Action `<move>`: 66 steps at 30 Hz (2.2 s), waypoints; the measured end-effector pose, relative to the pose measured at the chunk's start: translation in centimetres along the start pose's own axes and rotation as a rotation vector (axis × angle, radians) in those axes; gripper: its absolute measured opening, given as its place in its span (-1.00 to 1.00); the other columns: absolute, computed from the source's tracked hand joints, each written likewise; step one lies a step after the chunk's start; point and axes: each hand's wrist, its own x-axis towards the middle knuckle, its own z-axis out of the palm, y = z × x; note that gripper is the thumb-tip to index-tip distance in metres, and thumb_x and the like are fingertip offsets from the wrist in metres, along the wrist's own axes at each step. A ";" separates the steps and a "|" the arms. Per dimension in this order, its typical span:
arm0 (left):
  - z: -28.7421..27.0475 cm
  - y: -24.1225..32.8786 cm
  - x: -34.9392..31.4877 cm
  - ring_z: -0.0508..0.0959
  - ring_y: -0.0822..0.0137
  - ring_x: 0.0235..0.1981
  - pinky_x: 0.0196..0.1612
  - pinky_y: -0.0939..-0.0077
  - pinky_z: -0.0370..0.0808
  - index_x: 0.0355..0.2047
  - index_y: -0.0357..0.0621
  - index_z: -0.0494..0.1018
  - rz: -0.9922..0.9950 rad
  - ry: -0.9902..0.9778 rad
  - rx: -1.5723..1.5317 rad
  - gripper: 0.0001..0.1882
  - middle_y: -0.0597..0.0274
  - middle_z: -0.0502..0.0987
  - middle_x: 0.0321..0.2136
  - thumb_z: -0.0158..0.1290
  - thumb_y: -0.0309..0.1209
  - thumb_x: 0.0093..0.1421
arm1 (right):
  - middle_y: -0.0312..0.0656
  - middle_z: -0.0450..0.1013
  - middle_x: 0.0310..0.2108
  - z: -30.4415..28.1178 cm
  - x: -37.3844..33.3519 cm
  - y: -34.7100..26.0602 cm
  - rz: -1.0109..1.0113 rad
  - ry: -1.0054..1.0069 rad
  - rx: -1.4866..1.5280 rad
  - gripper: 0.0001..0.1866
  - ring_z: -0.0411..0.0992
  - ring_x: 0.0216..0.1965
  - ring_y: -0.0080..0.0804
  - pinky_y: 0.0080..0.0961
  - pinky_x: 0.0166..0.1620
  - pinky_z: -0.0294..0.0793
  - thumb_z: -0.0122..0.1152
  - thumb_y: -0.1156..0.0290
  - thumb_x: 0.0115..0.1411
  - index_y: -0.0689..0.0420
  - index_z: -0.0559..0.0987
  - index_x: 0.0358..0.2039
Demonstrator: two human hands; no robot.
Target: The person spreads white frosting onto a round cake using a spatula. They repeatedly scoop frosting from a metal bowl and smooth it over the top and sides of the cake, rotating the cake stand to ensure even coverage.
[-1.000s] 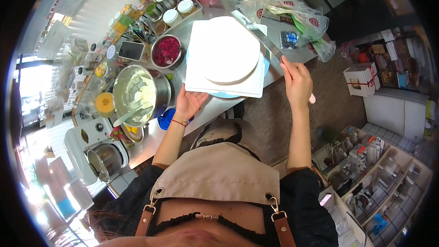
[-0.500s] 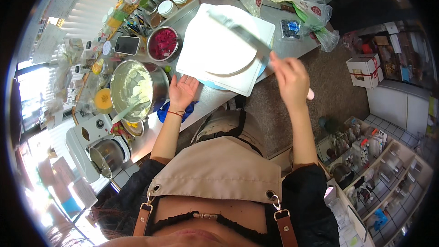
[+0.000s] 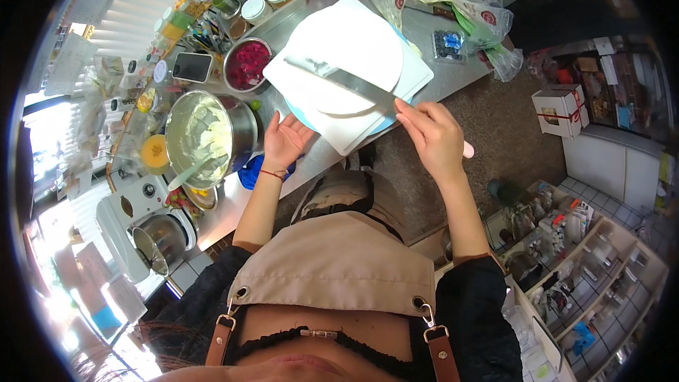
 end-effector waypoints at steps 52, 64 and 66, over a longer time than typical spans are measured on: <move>-2.5 1.1 3.0 0.40 0.04 0.22 0.31 0.07 0.26 0.23 -0.30 0.26 0.079 -0.020 0.006 -0.35 -0.02 0.43 0.18 -0.38 0.03 0.45 | -0.21 0.47 -0.47 0.1 2.9 2.0 -0.006 0.006 -0.121 -0.76 0.45 -0.44 -0.36 -0.44 -0.37 0.44 0.32 0.37 0.18 0.00 0.71 -0.12; -1.8 1.0 3.0 0.41 0.07 0.22 0.32 0.11 0.27 0.29 -0.28 0.18 -0.027 -0.028 0.044 -0.35 0.00 0.42 0.20 -0.40 0.01 0.47 | -0.24 0.54 -0.38 -2.8 -4.5 2.5 0.253 0.202 -0.094 -0.74 0.42 -0.43 -0.60 -0.65 -0.37 0.39 0.28 0.51 0.24 0.14 0.68 -0.05; -0.7 -1.0 2.6 0.36 0.06 0.26 0.32 0.09 0.26 0.32 -0.18 0.17 -0.106 -0.005 0.127 -0.36 0.05 0.37 0.24 -0.37 0.03 0.45 | -0.25 0.53 -0.39 -2.7 -5.7 2.5 0.267 0.204 -0.097 -0.74 0.41 -0.44 -0.60 -0.66 -0.37 0.38 0.28 0.52 0.24 0.13 0.67 -0.05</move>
